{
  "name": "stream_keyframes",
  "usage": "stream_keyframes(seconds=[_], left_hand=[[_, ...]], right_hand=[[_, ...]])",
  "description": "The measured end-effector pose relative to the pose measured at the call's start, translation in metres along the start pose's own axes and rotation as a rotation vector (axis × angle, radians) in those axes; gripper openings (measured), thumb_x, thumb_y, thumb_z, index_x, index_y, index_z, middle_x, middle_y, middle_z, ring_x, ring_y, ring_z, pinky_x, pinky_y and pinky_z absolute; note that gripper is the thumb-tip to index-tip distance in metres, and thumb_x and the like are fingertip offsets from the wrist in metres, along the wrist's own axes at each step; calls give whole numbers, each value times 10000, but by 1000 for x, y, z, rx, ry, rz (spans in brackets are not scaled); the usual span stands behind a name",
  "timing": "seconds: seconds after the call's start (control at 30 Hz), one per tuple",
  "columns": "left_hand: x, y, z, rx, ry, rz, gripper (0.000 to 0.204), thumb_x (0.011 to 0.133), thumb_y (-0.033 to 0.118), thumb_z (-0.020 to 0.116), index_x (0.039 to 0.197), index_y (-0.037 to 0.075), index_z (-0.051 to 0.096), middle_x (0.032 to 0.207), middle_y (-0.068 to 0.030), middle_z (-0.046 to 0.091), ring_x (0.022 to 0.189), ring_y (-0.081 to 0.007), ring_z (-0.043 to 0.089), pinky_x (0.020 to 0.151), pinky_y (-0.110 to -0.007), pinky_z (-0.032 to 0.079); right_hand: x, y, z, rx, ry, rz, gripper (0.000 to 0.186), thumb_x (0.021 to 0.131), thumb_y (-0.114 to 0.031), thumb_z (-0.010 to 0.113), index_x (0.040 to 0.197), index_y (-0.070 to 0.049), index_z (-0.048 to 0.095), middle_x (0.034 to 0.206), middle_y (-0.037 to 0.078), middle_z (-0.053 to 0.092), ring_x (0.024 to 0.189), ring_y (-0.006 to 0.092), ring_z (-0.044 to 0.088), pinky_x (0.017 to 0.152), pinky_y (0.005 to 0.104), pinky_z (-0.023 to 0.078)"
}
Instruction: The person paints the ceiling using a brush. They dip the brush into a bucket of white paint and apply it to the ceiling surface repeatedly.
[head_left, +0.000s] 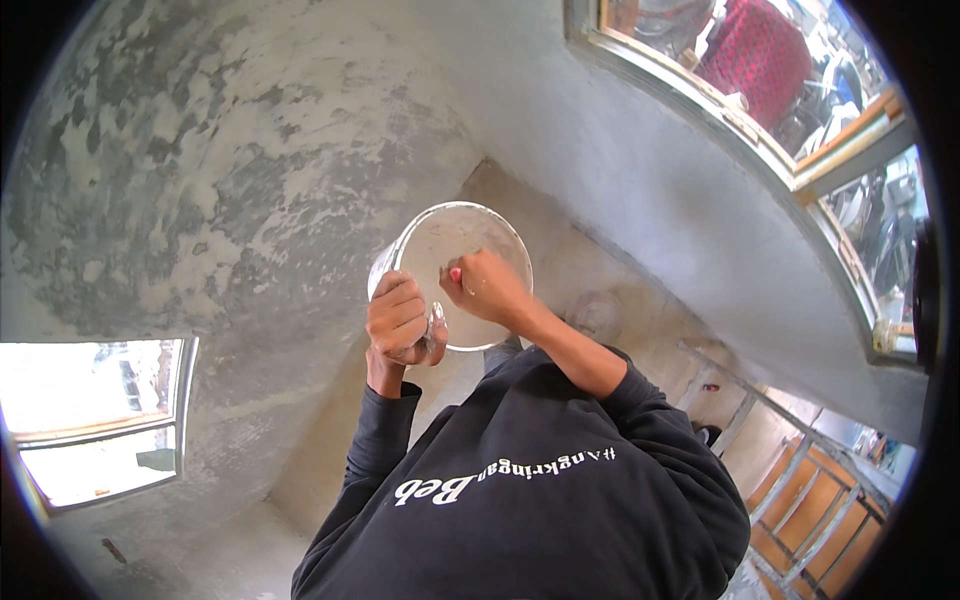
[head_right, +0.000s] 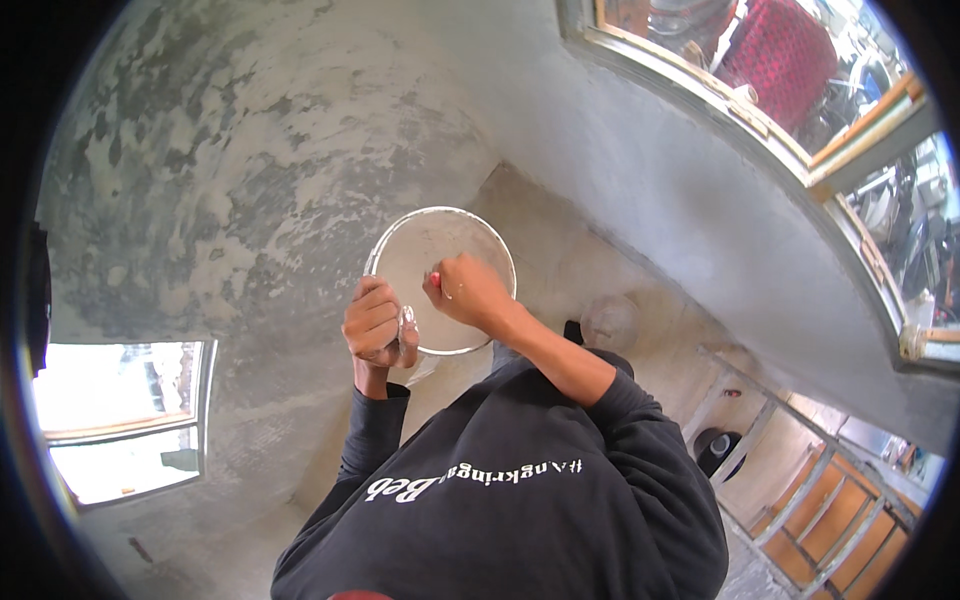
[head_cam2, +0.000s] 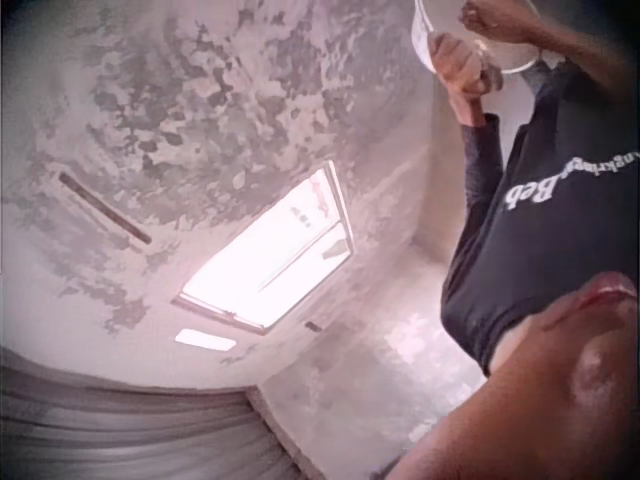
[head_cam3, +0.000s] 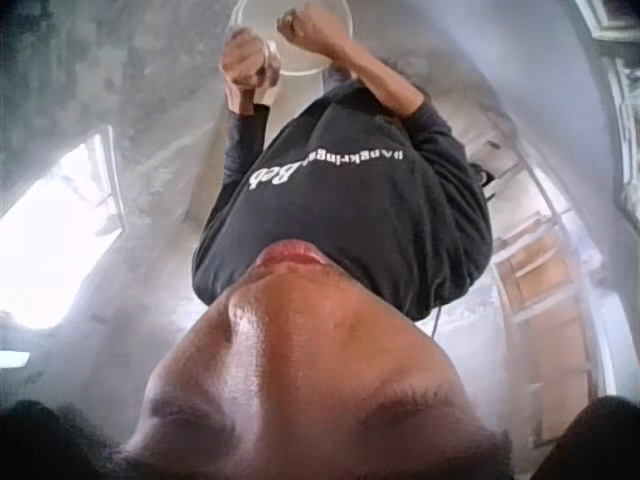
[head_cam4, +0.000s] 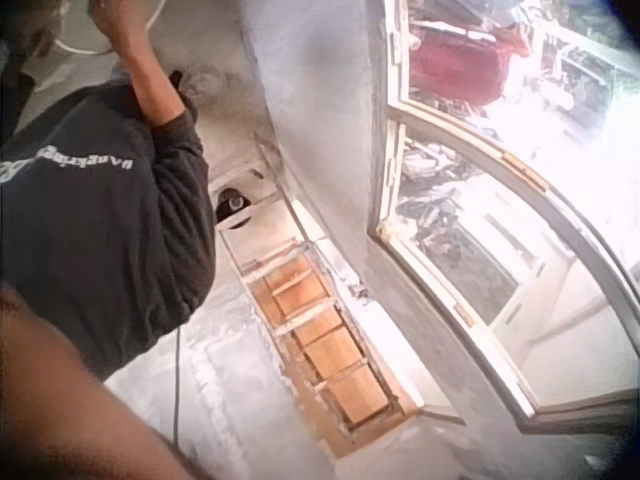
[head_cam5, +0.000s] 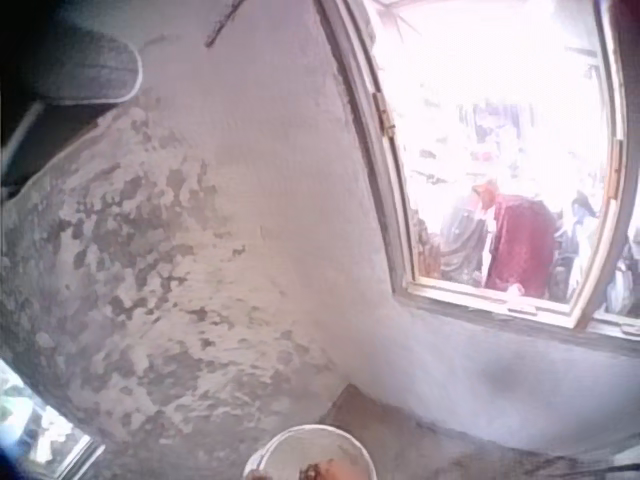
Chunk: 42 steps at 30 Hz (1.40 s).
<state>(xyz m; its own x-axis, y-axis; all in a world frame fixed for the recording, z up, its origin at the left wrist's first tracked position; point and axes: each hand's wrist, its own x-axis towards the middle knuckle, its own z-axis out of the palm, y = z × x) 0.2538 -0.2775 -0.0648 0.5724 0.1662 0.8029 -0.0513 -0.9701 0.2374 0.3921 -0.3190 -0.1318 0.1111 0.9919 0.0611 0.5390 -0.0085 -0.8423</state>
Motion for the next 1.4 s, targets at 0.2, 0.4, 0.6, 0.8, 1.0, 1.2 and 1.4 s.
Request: stream_keyframes(seconds=[0.2,0.4,0.6,0.8,1.0,1.2,1.4], left_hand=[[17,-2,11,-43,-43,-1,252,601,-11,525,470,42,317,468,-44,358,423,-201,367,558,-336,380],[23,-8,17,-51,-37,6,261,620,-3,524,473,43,313,466,-38,352,421,-198,371,557,-332,378],[24,-2,19,-1,-25,7,264,658,8,524,475,34,335,464,-33,365,422,-197,384,559,-335,389],[25,7,17,64,-2,-4,300,723,40,527,471,21,366,461,-30,381,427,-193,407,571,-343,405],[25,16,12,108,-10,31,312,743,60,530,464,17,397,456,-33,380,430,-192,417,573,-343,405],[27,26,7,114,-21,31,391,792,99,568,472,35,354,468,-37,380,440,-203,423,575,-348,418],[22,26,6,144,-23,67,450,848,168,578,468,24,385,459,-32,385,440,-195,436,567,-351,404]], right_hand=[[3,5,-16,-84,91,-6,261,823,-173,559,653,8,641,614,247,573,584,434,572,578,499,470],[12,9,-22,8,-11,28,286,835,-176,559,638,19,630,632,247,590,592,421,584,578,496,473],[15,12,-27,43,184,-105,392,896,-241,543,625,37,593,611,242,564,567,442,529,560,498,431],[10,15,-31,-9,-54,-207,382,891,-226,533,621,41,568,595,253,539,557,430,527,560,492,420],[2,-3,-46,340,-208,-102,352,868,-209,567,635,54,571,598,257,544,557,441,527,570,487,440],[6,-1,-34,248,266,-201,328,853,-198,587,640,51,588,598,249,557,560,424,550,559,466,454],[-6,-5,-40,-12,-6,-61,290,827,-174,581,642,45,625,584,257,561,568,414,582,571,460,483]])
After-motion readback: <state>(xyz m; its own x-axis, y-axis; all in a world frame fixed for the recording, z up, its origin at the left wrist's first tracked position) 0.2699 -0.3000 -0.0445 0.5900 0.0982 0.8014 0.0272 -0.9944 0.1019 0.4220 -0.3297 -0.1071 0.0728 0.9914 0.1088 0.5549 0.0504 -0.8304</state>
